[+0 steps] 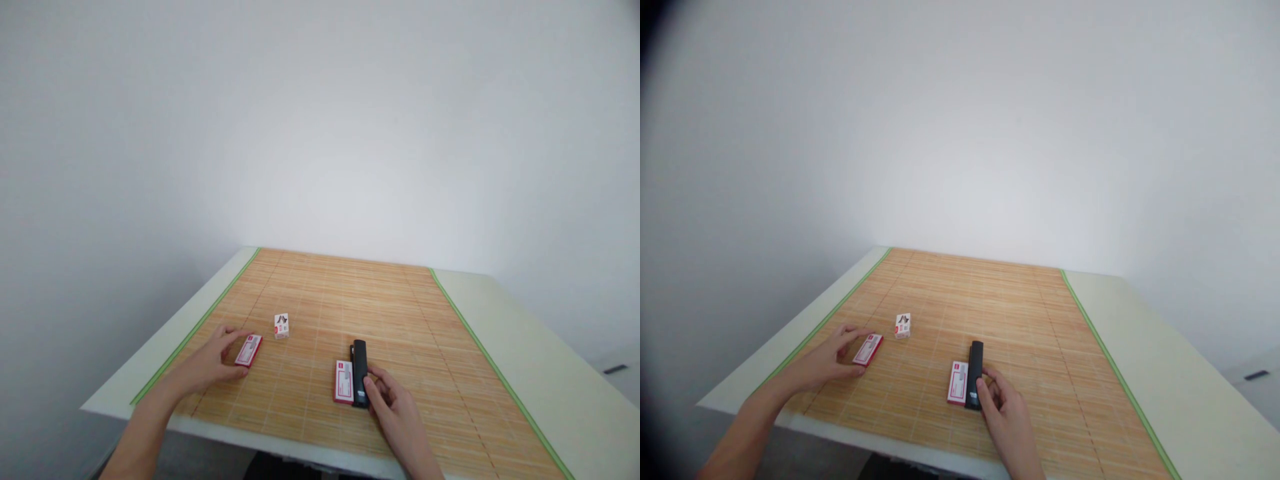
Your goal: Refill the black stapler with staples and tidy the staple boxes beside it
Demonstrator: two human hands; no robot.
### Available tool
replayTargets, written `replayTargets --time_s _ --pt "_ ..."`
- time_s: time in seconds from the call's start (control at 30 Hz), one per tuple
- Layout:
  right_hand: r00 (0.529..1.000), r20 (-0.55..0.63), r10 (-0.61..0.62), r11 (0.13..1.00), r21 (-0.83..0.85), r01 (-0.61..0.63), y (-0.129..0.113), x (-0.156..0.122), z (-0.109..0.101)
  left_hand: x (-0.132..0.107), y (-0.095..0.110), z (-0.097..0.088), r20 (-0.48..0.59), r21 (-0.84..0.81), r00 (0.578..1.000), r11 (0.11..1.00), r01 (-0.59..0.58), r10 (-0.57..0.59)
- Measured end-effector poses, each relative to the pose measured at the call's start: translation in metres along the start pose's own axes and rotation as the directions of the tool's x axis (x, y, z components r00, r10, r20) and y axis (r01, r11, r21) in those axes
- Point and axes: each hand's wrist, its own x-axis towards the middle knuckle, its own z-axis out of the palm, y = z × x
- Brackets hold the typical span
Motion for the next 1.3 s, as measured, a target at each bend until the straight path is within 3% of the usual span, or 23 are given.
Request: replayTargets --time_s 0.13,0.33,0.4,0.5,0.6,0.93,1.03,1.07,1.13,1.17,1.3 --pt "1.000 -0.018 -0.003 0.999 -0.052 0.002 0.000 0.001 0.001 0.004 0.050 0.020 0.004 -0.009 1.000 1.000 -0.024 0.024" --pt "0.999 0.040 0.021 1.000 -0.001 -0.021 0.002 0.001 0.003 -0.005 0.146 0.089 -0.007 -0.208 0.982 0.960 -0.187 0.190" --pt "0.999 0.044 0.020 1.000 0.005 -0.020 0.002 0.001 0.003 -0.004 0.168 0.104 -0.017 -0.207 0.971 0.949 -0.236 0.238" --pt "0.999 0.041 0.007 1.000 -0.011 -0.006 0.004 0.001 0.003 -0.002 0.183 0.112 -0.062 -0.127 0.954 0.946 -0.298 0.292" --pt "1.000 0.028 -0.010 0.999 -0.046 0.011 0.003 0.001 0.003 0.000 0.184 0.112 -0.071 -0.090 0.941 0.938 -0.335 0.330" --pt "0.999 0.002 -0.032 0.998 -0.055 0.032 -0.003 -0.001 0.003 0.006 0.170 0.128 -0.071 -0.219 0.946 0.920 -0.325 0.317" --pt "0.997 -0.065 -0.050 0.998 -0.045 0.047 -0.003 -0.003 0.005 0.016 0.141 0.114 -0.245 -0.173 0.963 0.971 -0.162 0.117" --pt "0.994 -0.089 -0.055 0.998 -0.038 0.052 -0.003 -0.004 0.005 0.022 0.128 0.105 -0.339 -0.165 0.941 0.985 -0.055 -0.004" --pt "0.990 -0.123 -0.064 0.998 -0.018 0.063 -0.002 -0.006 0.004 0.037 0.101 0.085 -0.507 -0.180 0.838 0.976 0.127 -0.202" --pt "0.988 -0.135 -0.078 0.997 -0.012 0.077 -0.002 -0.007 0.004 0.045 0.088 0.076 -0.521 -0.196 0.817 0.966 0.170 -0.249" --pt "0.963 -0.168 -0.213 0.973 -0.125 0.193 0.005 -0.011 0.002 0.070 0.062 0.061 -0.397 -0.251 0.891 0.960 0.127 -0.221"
